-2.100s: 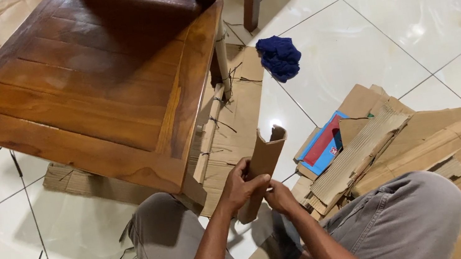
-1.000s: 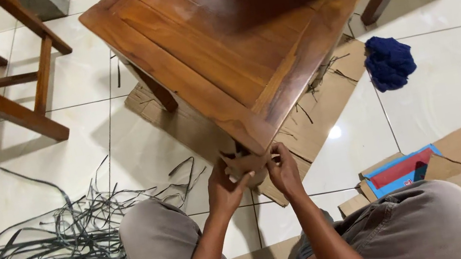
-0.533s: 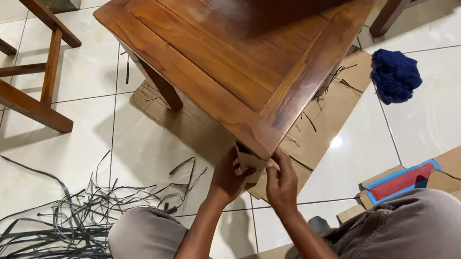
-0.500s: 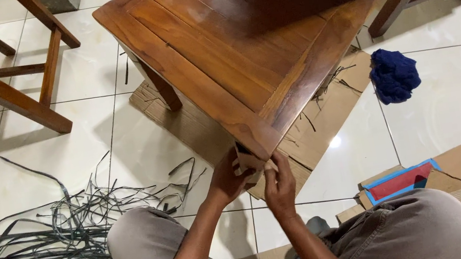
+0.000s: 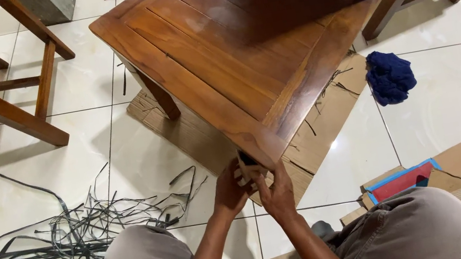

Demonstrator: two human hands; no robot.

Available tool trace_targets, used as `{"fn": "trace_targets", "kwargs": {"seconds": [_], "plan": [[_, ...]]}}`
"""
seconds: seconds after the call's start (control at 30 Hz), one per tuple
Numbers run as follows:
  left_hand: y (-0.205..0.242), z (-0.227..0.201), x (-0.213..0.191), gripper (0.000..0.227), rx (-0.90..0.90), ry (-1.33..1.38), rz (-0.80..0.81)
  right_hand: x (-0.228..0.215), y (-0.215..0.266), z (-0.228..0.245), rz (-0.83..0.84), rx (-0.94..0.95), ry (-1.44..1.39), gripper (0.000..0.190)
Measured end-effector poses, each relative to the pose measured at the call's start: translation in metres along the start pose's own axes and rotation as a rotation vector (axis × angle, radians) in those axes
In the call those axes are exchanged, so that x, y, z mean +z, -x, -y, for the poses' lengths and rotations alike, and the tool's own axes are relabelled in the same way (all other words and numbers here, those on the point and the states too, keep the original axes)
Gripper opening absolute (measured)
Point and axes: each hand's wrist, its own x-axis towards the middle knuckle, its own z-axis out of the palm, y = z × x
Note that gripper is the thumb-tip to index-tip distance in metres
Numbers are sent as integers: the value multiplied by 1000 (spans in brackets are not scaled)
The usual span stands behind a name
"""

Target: Secure cardboard protective padding to the legs of a wooden chair using plastic ties

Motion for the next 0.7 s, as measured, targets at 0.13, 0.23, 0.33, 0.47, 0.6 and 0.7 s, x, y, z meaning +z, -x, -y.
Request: {"fn": "trace_targets", "kwargs": {"seconds": [0.13,0.23,0.33,0.47,0.6,0.7], "plan": [[13,-18,3,86,113,32,-45,-2,-4,21,-24,39,-69,38],[11,-19,9,94,245,67,-72,-2,-9,42,-88,24,-24,38],[14,-40,13,90,278,-32,-88,-2,-13,62,-111,91,36,33],[1,-24,21,85,176,120,-86,1,-14,59,-130,184,110,40],[14,-52,25,73,113,388,-132,2,-26,69,-110,171,118,53],[-12,-9,9,56,-46,377,10,-14,-55,102,12,585,-152,38]]}}
